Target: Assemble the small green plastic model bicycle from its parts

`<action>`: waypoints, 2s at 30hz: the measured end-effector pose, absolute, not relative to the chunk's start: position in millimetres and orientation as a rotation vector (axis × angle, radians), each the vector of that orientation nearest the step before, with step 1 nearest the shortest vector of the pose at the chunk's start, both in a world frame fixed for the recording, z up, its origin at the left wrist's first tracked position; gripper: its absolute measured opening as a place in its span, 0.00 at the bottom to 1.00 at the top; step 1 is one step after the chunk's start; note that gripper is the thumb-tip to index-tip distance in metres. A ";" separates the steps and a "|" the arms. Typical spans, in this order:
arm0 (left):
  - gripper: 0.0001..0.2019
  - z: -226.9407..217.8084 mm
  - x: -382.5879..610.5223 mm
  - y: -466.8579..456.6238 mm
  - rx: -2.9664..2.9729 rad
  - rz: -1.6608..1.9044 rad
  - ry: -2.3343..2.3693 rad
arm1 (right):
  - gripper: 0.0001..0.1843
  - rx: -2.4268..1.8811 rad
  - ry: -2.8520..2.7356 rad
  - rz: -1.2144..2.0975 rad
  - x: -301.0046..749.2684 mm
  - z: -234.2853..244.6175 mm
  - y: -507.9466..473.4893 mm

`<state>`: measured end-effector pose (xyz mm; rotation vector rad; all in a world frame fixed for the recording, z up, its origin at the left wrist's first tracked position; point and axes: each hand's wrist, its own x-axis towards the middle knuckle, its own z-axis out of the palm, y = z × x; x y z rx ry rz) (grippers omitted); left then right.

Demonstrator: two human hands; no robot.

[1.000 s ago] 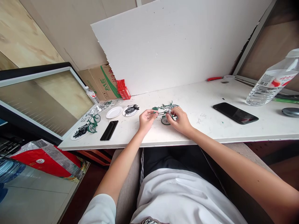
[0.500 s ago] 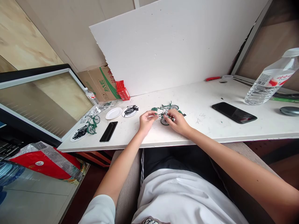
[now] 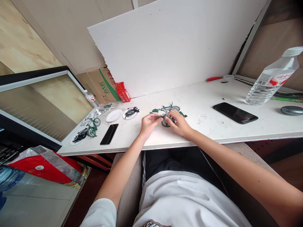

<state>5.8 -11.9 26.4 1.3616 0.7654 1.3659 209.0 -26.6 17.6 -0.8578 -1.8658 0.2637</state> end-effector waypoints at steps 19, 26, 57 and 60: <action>0.25 31.2 12.4 -19.0 1.270 1.372 0.777 | 0.18 -0.888 -1.832 0.202 208.7 14.8 -24.2; 0.30 35.3 3.7 -10.1 1.216 1.452 0.830 | 0.19 -0.930 -1.644 0.369 220.2 24.3 -24.0; 0.12 49.9 -9.6 -19.2 1.918 1.743 0.921 | 0.14 -1.493 -2.078 -0.200 247.5 11.4 -4.2; 0.12 50.5 -9.1 -20.6 1.942 1.739 0.911 | 0.12 -1.499 -1.956 0.007 250.8 22.3 -3.8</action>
